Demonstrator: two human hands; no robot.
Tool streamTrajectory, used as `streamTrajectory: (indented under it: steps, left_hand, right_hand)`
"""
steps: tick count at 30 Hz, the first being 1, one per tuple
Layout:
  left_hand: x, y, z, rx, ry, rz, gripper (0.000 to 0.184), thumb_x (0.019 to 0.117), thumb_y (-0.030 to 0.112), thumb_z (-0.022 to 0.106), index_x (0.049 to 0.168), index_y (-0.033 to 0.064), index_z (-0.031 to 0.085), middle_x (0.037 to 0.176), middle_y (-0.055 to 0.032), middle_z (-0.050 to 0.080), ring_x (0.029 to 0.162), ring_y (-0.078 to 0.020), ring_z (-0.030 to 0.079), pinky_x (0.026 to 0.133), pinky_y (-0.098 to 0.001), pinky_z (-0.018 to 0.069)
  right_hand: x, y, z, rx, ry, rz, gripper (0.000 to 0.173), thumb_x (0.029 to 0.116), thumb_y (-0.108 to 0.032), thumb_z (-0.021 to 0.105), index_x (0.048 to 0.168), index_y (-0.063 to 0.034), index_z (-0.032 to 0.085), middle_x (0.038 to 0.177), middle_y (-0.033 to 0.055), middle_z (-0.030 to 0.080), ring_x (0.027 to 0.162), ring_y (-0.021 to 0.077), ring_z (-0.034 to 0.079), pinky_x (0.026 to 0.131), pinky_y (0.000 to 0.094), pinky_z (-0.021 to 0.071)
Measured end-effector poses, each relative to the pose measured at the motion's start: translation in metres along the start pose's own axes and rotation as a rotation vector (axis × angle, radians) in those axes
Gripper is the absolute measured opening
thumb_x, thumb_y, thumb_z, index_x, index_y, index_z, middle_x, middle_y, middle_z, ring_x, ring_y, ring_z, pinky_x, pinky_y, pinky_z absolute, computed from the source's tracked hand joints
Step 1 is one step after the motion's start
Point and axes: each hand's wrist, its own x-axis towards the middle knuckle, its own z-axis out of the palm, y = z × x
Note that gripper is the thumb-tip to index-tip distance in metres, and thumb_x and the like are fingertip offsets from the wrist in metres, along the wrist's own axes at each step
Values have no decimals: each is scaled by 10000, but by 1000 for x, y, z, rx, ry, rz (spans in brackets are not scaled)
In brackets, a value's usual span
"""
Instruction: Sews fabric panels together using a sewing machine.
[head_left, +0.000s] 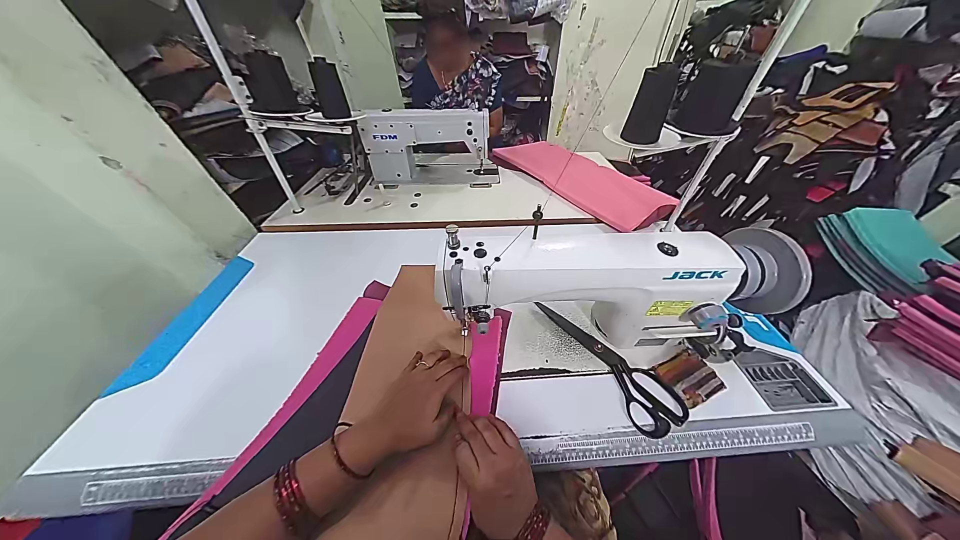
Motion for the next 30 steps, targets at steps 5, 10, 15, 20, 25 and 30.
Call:
streamTrajectory:
  steps: [5, 10, 15, 20, 25, 30]
  left_hand:
    - [15, -7, -10, 24, -60, -17, 572, 961, 257, 576, 1491, 50, 514, 1570, -130, 479, 1510, -380, 340, 1178, -662, 256]
    - [27, -14, -12, 78, -69, -4, 561, 980, 245, 548, 1499, 39, 496, 1575, -155, 461, 1505, -389, 343, 1185, -633, 271]
    - [22, -16, -13, 172, 54, 93, 425, 1026, 241, 474, 1368, 46, 634, 1410, -202, 591, 1357, -426, 515, 1043, -633, 435]
    - [36, -10, -32, 193, -134, 31, 431, 1061, 202, 411, 1405, 8, 585, 1458, -222, 541, 1373, -436, 490, 1041, -617, 439]
    - [44, -10, -49, 189, -264, 19, 415, 1073, 126, 401, 1432, 0, 566, 1491, -241, 521, 1398, -430, 481, 1139, -559, 383]
    - [44, -9, -50, 220, -292, -71, 403, 1070, 142, 409, 1413, 77, 609, 1454, -244, 510, 1352, -460, 466, 1094, -574, 407]
  right_hand:
    - [9, 7, 9, 19, -2, 17, 199, 907, -64, 555, 857, -124, 738, 1114, 33, 781, 1027, 187, 747, 874, 365, 591]
    - [18, 15, 17, 42, -16, 54, 176, 893, -48, 574, 870, -108, 738, 1103, 30, 783, 1033, 192, 749, 885, 396, 595]
    - [31, 25, 20, 78, -110, 79, 149, 873, -28, 614, 890, -81, 752, 1059, 45, 784, 1050, 217, 746, 925, 449, 582]
    - [45, 31, 21, 163, -214, 128, 165, 858, 22, 641, 954, -35, 761, 1059, 94, 782, 1066, 270, 744, 969, 513, 556]
    - [64, 41, 17, 240, -411, 211, 229, 927, 36, 583, 1080, 1, 749, 1163, 136, 758, 1187, 300, 694, 1090, 544, 465]
    - [75, 46, 22, 273, -509, 251, 281, 978, 20, 513, 1159, 6, 728, 1232, 144, 733, 1261, 299, 649, 1158, 540, 391]
